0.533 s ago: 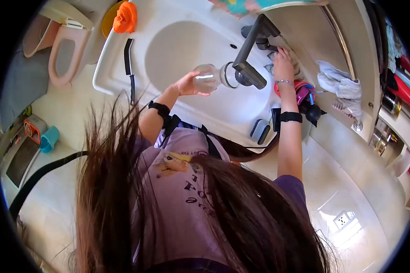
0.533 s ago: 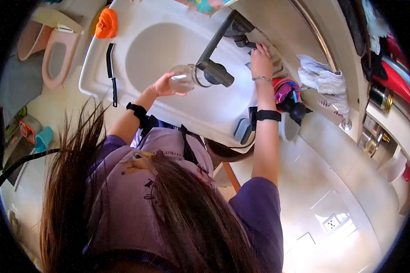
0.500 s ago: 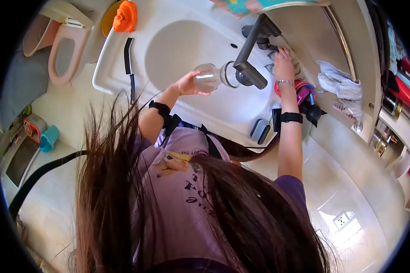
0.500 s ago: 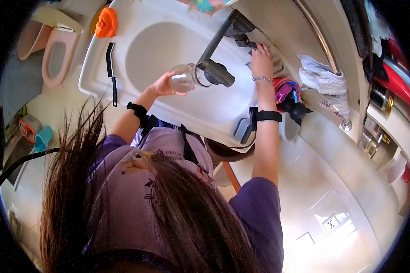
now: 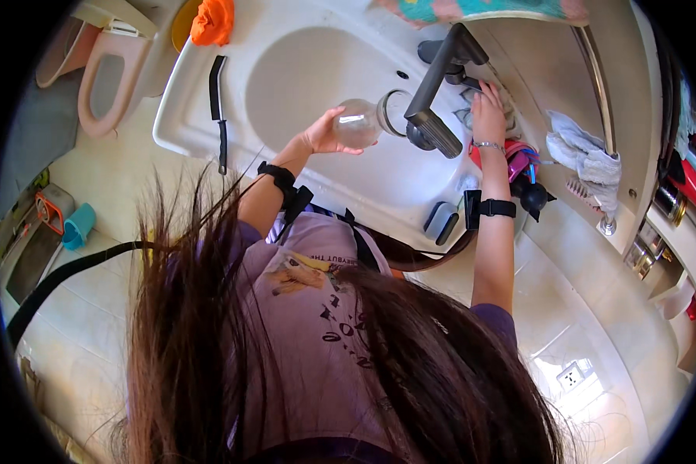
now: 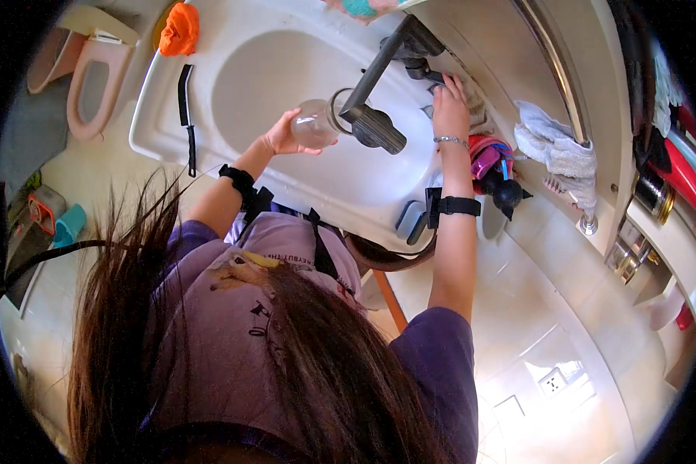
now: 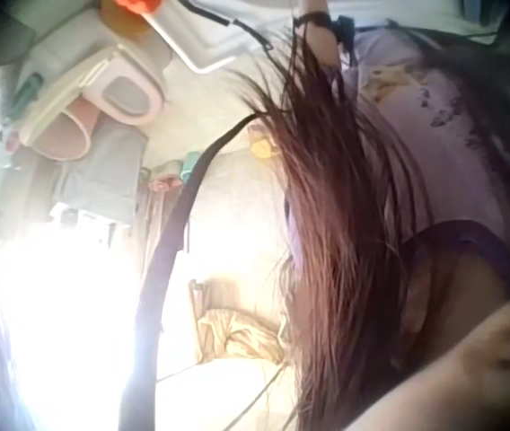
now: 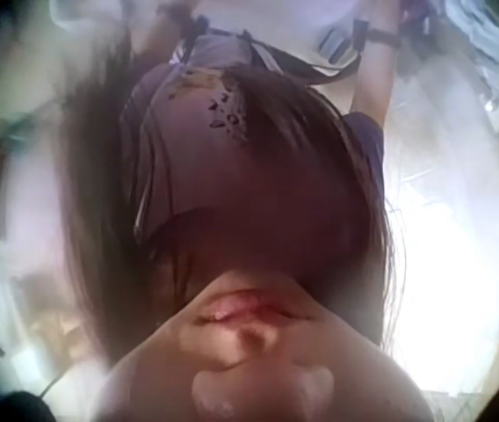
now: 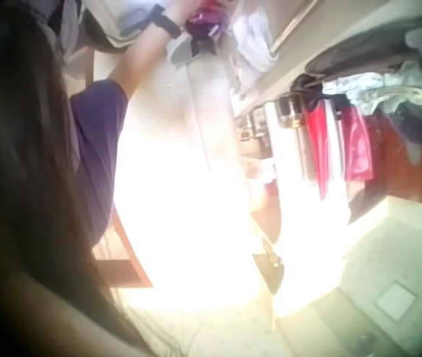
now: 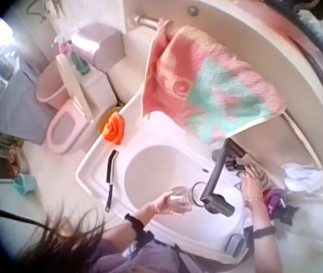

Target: The person cleans glass vases using a brush and water at a sink. They scrub the interior and exterior of two different vases before rinsing them.

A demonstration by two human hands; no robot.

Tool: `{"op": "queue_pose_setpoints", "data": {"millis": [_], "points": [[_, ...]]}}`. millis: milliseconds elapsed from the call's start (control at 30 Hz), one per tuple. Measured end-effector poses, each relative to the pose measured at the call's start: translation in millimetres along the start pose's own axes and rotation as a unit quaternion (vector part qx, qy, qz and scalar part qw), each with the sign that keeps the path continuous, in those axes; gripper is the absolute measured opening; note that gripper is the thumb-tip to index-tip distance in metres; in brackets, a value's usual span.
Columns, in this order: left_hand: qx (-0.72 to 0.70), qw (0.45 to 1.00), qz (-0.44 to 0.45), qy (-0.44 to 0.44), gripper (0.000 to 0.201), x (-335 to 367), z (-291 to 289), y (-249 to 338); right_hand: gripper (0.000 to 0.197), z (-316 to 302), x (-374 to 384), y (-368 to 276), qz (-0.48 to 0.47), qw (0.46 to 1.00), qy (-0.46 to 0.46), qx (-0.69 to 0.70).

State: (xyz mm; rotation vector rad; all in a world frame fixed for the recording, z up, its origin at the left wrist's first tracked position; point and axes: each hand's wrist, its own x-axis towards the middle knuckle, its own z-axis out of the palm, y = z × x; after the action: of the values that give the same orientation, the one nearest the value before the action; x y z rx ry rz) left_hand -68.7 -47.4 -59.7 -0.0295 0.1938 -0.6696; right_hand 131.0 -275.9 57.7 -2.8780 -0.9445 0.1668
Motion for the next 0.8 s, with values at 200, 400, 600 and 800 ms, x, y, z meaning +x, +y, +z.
{"op": "queue_pose_setpoints", "data": {"millis": [200,400,600,800], "points": [[0.035,0.997,0.017,0.067,0.066,2,-3,1,0.025,0,-1,-1,-0.009,1.0,0.012,0.016],[0.045,0.998,0.033,0.043,0.073,4,-1,1,0.025,0,-1,1,-0.009,1.0,0.003,0.016],[0.083,0.995,0.056,-0.006,0.072,8,6,2,0.027,-3,-3,-4,0.013,0.998,0.013,0.052],[0.096,0.993,0.068,0.008,0.078,11,8,1,0.027,-4,-4,-3,0.015,0.998,0.01,0.063]]}}
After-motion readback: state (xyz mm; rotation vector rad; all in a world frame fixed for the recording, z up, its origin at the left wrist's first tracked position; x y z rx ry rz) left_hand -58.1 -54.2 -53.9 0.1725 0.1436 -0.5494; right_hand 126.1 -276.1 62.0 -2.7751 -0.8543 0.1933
